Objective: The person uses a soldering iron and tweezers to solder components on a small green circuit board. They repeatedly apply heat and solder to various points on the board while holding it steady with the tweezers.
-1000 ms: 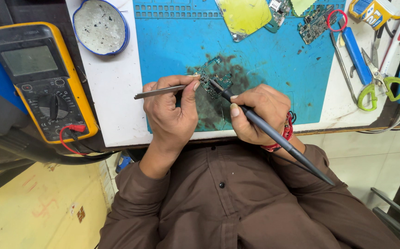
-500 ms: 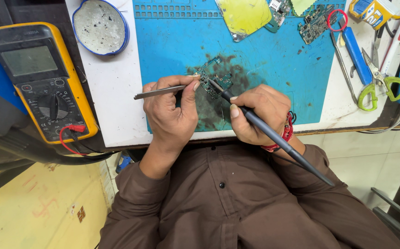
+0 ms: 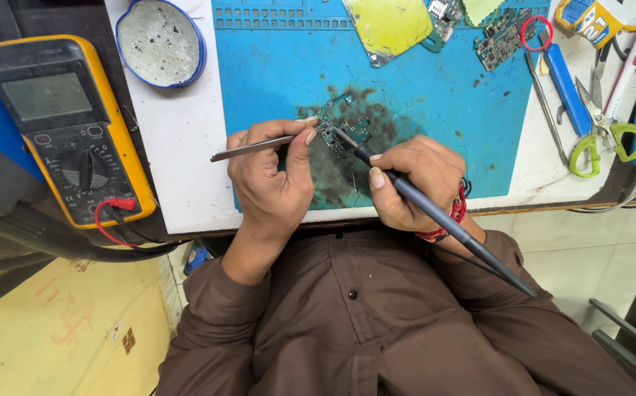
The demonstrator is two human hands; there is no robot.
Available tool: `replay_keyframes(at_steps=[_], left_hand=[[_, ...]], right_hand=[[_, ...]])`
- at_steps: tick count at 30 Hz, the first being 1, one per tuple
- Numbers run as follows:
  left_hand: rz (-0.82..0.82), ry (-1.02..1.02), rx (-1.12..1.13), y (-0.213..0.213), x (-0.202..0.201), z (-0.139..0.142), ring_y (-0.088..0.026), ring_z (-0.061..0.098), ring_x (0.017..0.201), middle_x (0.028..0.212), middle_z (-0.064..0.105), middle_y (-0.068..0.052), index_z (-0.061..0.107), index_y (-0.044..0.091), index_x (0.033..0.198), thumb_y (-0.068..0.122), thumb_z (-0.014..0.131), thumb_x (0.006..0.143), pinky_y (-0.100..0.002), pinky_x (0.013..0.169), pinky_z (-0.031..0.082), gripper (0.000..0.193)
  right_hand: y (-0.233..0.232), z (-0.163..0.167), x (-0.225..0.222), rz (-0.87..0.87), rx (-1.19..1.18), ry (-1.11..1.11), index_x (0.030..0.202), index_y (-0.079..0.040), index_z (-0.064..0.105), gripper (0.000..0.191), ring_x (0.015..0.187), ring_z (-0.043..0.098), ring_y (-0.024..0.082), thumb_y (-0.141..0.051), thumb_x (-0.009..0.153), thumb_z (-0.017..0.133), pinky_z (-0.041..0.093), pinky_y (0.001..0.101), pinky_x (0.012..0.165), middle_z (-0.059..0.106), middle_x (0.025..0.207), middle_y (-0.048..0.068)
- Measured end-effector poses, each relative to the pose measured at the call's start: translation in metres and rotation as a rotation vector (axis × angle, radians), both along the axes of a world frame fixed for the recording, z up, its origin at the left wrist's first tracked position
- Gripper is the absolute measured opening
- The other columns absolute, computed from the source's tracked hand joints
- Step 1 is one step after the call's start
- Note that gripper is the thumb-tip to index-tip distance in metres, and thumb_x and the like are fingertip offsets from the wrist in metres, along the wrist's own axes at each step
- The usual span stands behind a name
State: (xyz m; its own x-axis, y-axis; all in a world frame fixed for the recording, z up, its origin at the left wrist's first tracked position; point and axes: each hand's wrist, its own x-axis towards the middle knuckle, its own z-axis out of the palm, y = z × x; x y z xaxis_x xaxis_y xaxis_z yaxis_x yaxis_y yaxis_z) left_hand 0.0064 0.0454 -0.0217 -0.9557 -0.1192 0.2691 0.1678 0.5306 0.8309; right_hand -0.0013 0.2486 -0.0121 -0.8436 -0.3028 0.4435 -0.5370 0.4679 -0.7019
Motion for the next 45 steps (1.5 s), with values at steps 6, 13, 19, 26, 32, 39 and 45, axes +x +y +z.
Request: replay_keyframes(at_steps=[6,13,19,26,32,39,45], left_hand=[[-0.007,-0.006,-0.026,-0.0007,-0.0009,0.0002,-0.016,0.062,0.084,0.101,0.075,0.000,0.073,0.011,0.106,0.008,0.077,0.101,-0.032,0.086,0.043,0.007],[-0.007,0.001,-0.041,-0.0009,-0.0012,0.0006,-0.017,0.062,0.085,0.101,0.075,0.000,0.073,0.012,0.106,0.008,0.077,0.101,-0.032,0.086,0.043,0.007],[-0.007,0.008,-0.037,-0.0011,-0.0016,-0.0001,-0.016,0.063,0.084,0.101,0.075,0.001,0.072,0.012,0.106,0.008,0.076,0.101,-0.032,0.086,0.043,0.007],[-0.010,0.015,-0.037,-0.0015,-0.0020,-0.0005,-0.016,0.063,0.083,0.100,0.075,0.001,0.072,0.011,0.105,0.008,0.077,0.101,-0.032,0.085,0.043,0.007],[-0.008,0.005,-0.029,-0.0016,-0.0012,0.0004,-0.016,0.062,0.083,0.100,0.075,0.000,0.073,0.011,0.105,0.008,0.077,0.101,-0.032,0.085,0.043,0.006],[-0.012,0.003,-0.035,-0.0019,-0.0016,0.0000,-0.015,0.063,0.082,0.100,0.076,0.000,0.073,0.011,0.105,0.008,0.077,0.101,-0.032,0.085,0.042,0.006],[-0.013,0.009,-0.039,-0.0022,-0.0013,0.0006,-0.015,0.064,0.085,0.101,0.075,0.001,0.073,0.012,0.106,0.009,0.076,0.102,-0.032,0.087,0.042,0.006]], right_hand=[[-0.0003,-0.0013,-0.0016,0.049,0.018,0.027,0.097,-0.001,0.064,0.011,0.064,0.063,0.025,-0.003,0.088,0.070,0.049,0.0352,0.061,0.066,0.076,0.010],[-0.0003,-0.0011,-0.0013,0.047,0.026,0.026,0.097,-0.001,0.064,0.011,0.065,0.064,0.025,-0.003,0.088,0.070,0.049,0.0352,0.061,0.066,0.075,0.009],[-0.0005,-0.0012,-0.0022,0.048,0.020,0.024,0.096,-0.002,0.064,0.011,0.064,0.063,0.024,-0.003,0.087,0.070,0.049,0.0354,0.061,0.066,0.076,0.009],[-0.0002,-0.0006,-0.0016,0.050,0.031,0.028,0.096,-0.002,0.065,0.010,0.064,0.063,0.025,-0.003,0.087,0.070,0.049,0.0357,0.062,0.066,0.076,0.009],[0.0002,-0.0003,-0.0011,0.032,0.010,0.027,0.094,-0.001,0.064,0.010,0.063,0.063,0.025,-0.003,0.087,0.070,0.049,0.0354,0.061,0.065,0.074,0.009],[-0.0012,-0.0003,-0.0008,0.041,0.029,0.026,0.097,-0.002,0.064,0.011,0.065,0.064,0.025,-0.003,0.089,0.070,0.050,0.0354,0.063,0.066,0.077,0.009],[-0.0014,0.0007,-0.0012,0.032,0.027,0.035,0.096,-0.001,0.064,0.011,0.064,0.063,0.025,-0.002,0.088,0.070,0.049,0.0355,0.061,0.066,0.075,0.009]])
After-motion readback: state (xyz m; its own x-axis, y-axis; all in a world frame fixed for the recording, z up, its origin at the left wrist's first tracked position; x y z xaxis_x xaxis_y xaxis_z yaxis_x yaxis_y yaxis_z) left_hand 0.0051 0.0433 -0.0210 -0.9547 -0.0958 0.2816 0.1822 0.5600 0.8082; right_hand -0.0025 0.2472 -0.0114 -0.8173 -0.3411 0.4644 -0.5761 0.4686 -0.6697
